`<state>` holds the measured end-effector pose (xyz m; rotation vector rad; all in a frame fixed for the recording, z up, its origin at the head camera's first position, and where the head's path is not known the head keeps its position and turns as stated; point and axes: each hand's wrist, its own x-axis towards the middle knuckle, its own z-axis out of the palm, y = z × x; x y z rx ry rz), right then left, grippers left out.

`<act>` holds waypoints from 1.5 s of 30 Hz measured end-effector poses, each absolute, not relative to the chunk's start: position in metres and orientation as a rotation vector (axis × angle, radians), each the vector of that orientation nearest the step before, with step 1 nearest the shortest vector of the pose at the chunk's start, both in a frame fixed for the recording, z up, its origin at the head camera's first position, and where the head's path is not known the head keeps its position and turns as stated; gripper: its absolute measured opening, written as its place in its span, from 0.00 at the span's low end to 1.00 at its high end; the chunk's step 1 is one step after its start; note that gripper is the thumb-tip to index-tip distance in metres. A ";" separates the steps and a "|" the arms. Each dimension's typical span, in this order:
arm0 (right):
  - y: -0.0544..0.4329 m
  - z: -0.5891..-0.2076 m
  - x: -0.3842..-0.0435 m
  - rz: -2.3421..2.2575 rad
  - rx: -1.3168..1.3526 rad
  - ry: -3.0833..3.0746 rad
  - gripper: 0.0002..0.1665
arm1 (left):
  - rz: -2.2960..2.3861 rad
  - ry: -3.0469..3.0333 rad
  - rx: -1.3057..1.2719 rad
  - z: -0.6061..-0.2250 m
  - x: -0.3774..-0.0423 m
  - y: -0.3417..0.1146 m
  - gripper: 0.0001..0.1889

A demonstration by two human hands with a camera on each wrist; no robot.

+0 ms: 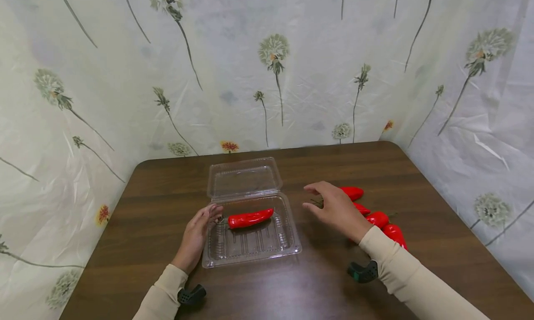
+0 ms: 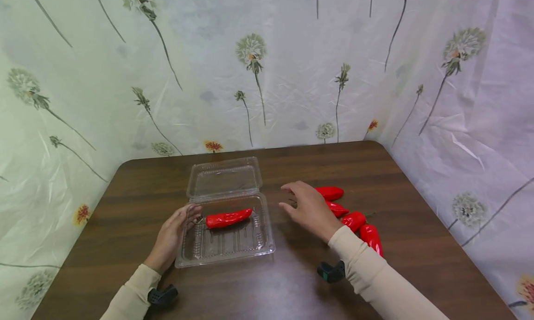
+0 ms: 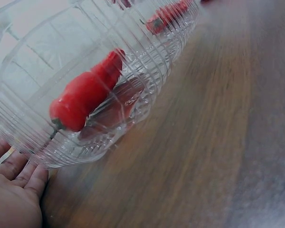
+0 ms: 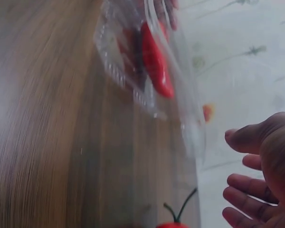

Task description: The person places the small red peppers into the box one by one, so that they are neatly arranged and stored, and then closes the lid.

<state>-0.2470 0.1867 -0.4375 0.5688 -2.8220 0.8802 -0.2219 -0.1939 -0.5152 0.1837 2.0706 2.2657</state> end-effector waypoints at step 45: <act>0.263 -0.477 -0.252 0.625 0.452 -3.007 0.31 | 2.287 2.039 0.182 -0.516 -0.223 -0.194 0.24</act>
